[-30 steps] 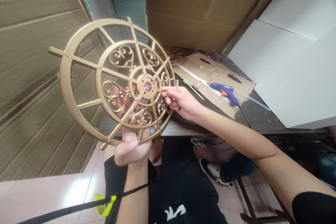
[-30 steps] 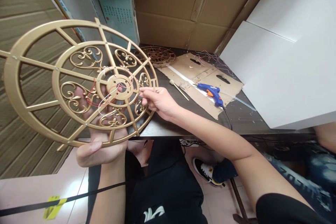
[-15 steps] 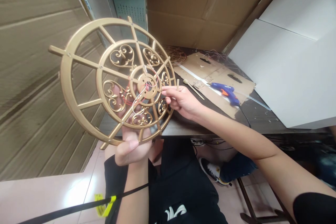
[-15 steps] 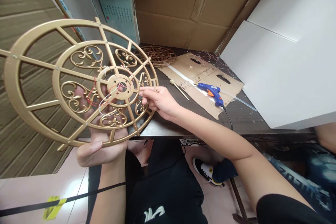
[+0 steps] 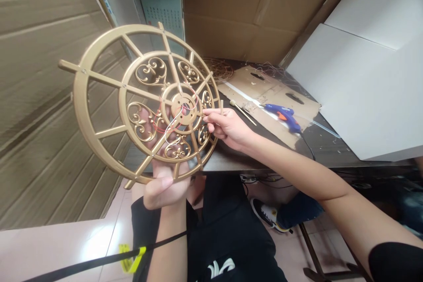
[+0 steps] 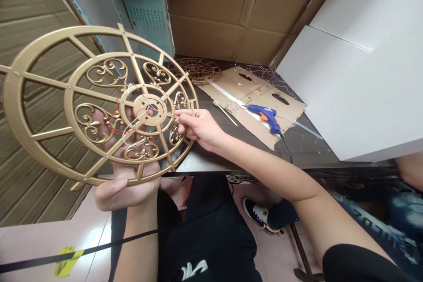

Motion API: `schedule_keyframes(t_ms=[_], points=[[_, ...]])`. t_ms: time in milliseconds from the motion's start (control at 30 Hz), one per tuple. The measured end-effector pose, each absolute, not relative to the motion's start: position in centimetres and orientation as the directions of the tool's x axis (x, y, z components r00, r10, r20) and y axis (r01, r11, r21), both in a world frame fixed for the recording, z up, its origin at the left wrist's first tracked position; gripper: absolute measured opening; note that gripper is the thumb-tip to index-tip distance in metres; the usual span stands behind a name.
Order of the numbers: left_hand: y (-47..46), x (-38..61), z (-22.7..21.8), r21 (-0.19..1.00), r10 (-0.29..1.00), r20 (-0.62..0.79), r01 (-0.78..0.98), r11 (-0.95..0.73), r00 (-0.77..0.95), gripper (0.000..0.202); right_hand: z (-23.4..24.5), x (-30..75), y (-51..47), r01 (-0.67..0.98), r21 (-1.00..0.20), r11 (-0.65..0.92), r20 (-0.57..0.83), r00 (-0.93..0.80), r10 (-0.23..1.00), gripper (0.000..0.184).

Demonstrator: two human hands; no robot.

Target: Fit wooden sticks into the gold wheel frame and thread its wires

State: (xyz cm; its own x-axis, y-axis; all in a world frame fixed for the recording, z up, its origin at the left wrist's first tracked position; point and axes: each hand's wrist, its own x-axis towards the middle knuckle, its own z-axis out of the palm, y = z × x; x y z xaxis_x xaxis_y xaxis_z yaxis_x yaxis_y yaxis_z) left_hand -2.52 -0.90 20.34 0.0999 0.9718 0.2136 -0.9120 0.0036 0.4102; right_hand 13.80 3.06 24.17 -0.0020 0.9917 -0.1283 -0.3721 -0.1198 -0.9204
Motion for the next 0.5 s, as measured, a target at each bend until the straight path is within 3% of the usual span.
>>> schedule_keyframes(t_ms=[167,333,500], points=[[-0.85,-2.31,20.79,0.415,0.953,0.298,-0.906,-0.080,0.053,0.080,24.10,13.96,2.98,-0.357,-0.929,-0.101,-0.107,-0.002,0.994,0.014],[-0.66,-2.54,20.37,0.467,0.952,0.286,-0.883,-0.041,0.108,0.077,24.19,13.88,3.00,-0.346,-0.934,-0.090,-0.097,0.003,0.995,0.014],[-0.73,-2.60,20.13,0.434,0.951,0.293,-0.900,-0.038,0.102,0.081,24.16,13.64,2.97,-0.351,-0.930,-0.105,-0.124,0.032,0.992,0.016]])
